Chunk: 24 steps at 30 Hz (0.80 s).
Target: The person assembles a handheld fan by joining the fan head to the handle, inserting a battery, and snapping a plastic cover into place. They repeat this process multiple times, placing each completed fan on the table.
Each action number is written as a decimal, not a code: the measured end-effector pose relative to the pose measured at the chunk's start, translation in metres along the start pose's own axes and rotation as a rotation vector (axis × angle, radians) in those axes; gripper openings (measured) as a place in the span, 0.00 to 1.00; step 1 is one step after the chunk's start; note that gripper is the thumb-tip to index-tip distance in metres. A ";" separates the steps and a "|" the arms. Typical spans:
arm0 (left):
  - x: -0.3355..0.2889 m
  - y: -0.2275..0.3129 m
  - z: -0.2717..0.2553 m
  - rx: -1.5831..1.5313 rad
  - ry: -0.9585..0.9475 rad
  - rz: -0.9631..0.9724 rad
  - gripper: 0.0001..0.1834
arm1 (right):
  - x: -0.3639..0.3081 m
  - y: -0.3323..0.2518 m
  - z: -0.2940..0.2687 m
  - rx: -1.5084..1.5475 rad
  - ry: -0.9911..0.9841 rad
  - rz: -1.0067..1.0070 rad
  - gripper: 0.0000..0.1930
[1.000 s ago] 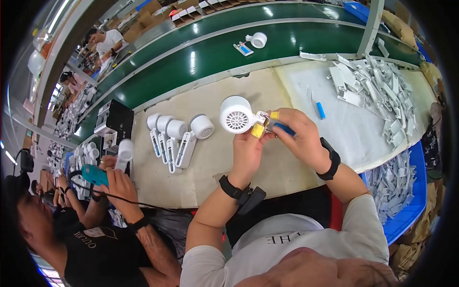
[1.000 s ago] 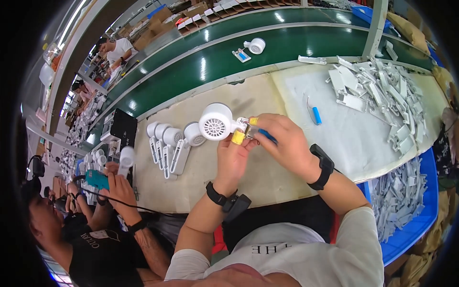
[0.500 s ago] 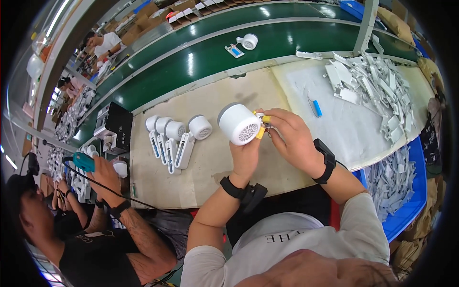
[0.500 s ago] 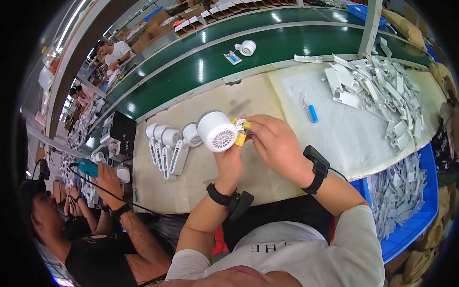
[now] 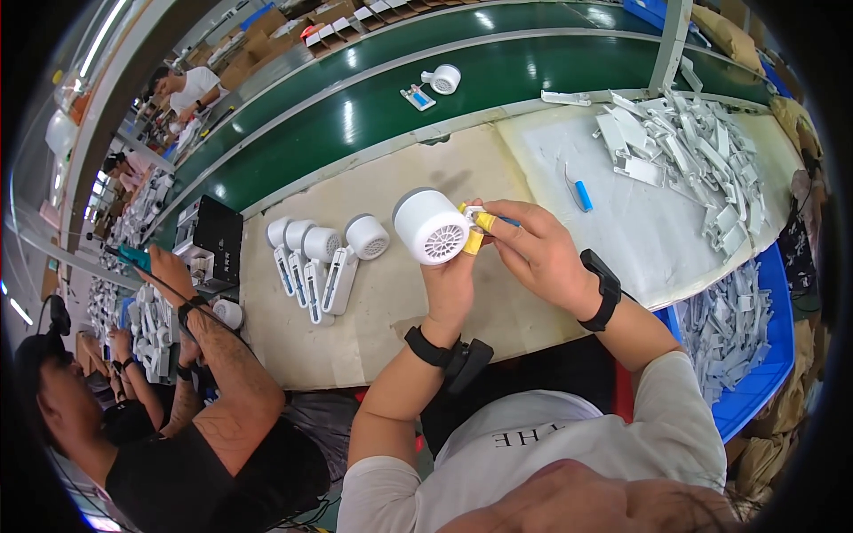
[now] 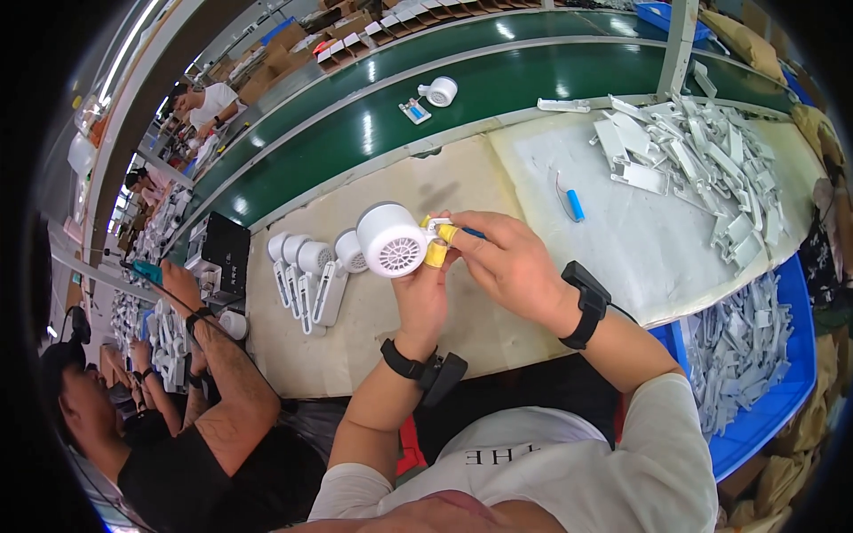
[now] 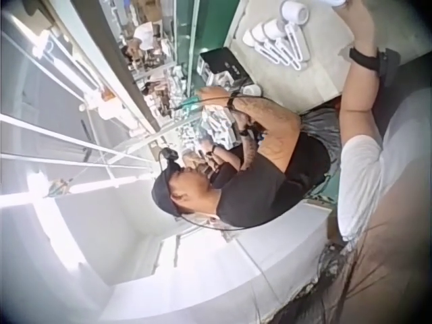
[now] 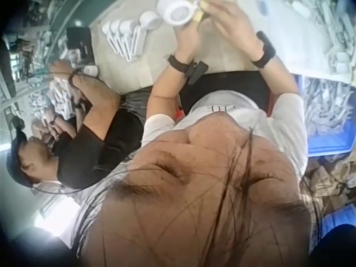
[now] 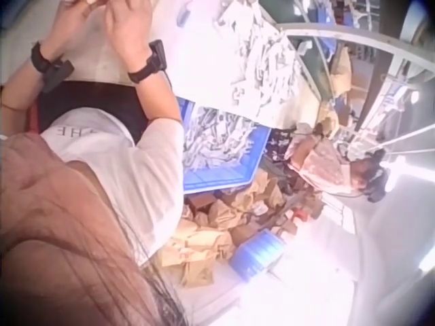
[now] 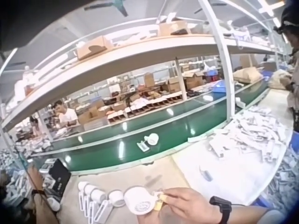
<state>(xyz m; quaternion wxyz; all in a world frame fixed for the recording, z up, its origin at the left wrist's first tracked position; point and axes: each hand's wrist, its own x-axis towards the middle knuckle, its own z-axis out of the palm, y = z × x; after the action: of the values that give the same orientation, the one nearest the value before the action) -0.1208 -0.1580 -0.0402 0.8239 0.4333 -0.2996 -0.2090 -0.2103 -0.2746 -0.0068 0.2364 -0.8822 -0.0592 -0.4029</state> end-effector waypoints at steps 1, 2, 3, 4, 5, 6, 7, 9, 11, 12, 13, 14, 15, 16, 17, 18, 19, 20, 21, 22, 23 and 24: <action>0.000 0.000 0.002 0.005 0.005 0.005 0.20 | -0.001 0.001 -0.001 -0.004 -0.006 -0.006 0.21; -0.001 -0.001 0.004 0.009 0.009 0.008 0.20 | -0.002 0.002 -0.003 -0.011 -0.011 -0.011 0.20; -0.001 -0.002 0.004 0.000 0.002 0.002 0.20 | -0.002 0.002 -0.003 -0.021 -0.012 -0.005 0.20; -0.001 -0.003 0.004 0.070 0.030 0.035 0.19 | 0.001 0.001 -0.004 0.055 -0.018 0.000 0.21; 0.000 -0.003 0.003 0.139 0.054 0.066 0.19 | 0.003 0.000 -0.005 0.130 -0.022 0.007 0.22; 0.000 -0.003 0.000 0.124 0.036 0.055 0.19 | 0.003 -0.001 -0.003 0.109 -0.018 0.022 0.22; -0.001 -0.002 -0.003 0.254 0.052 0.093 0.19 | 0.001 0.000 0.000 0.182 -0.019 0.064 0.24; 0.000 -0.002 -0.003 0.369 0.042 0.125 0.19 | -0.003 0.001 -0.001 0.233 -0.008 0.122 0.25; 0.000 0.002 0.005 0.303 0.069 0.137 0.18 | -0.008 0.002 -0.004 0.226 -0.108 0.101 0.27; 0.001 0.002 0.008 0.267 0.060 0.114 0.18 | -0.010 0.003 -0.009 0.295 -0.131 0.171 0.24; 0.000 0.004 0.007 0.261 0.061 0.112 0.18 | -0.008 0.004 -0.016 0.291 -0.134 0.173 0.24; 0.000 0.003 0.006 0.214 0.022 0.070 0.19 | -0.006 0.010 -0.025 0.362 -0.188 0.158 0.22; 0.000 0.003 0.006 0.167 -0.012 0.029 0.19 | -0.003 0.019 -0.034 0.435 -0.245 0.140 0.19; 0.001 0.003 0.004 0.164 -0.005 0.030 0.19 | -0.003 0.031 -0.045 0.316 -0.258 0.204 0.17; 0.001 0.004 -0.001 0.027 -0.011 -0.040 0.19 | -0.003 0.047 -0.057 0.206 -0.277 0.255 0.14; 0.001 0.005 -0.005 -0.112 -0.008 -0.104 0.20 | -0.004 0.065 -0.069 -0.002 -0.216 0.323 0.13; 0.001 0.007 -0.006 -0.111 0.026 -0.086 0.20 | -0.011 0.092 -0.083 -0.140 -0.151 0.358 0.13; 0.003 0.007 -0.006 -0.172 -0.050 -0.132 0.20 | -0.017 0.110 -0.102 -0.341 -0.127 0.342 0.15; 0.006 0.006 -0.004 -0.232 -0.131 -0.174 0.20 | -0.030 0.133 -0.118 -0.505 -0.124 0.345 0.18; 0.008 0.004 0.000 -0.292 -0.115 -0.223 0.21 | -0.047 0.150 -0.132 -0.649 -0.155 0.349 0.19; 0.008 0.004 -0.001 -0.287 -0.086 -0.203 0.21 | -0.059 0.161 -0.138 -0.790 -0.178 0.351 0.21; 0.009 0.002 -0.003 -0.327 -0.106 -0.230 0.21 | -0.062 0.164 -0.140 -0.774 -0.186 0.327 0.21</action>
<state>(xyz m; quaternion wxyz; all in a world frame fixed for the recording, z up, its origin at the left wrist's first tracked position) -0.1118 -0.1601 -0.0370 0.8372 0.3133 -0.2532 -0.3699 -0.2983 -0.4791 -0.0345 -0.0576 -0.9361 0.2160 -0.2715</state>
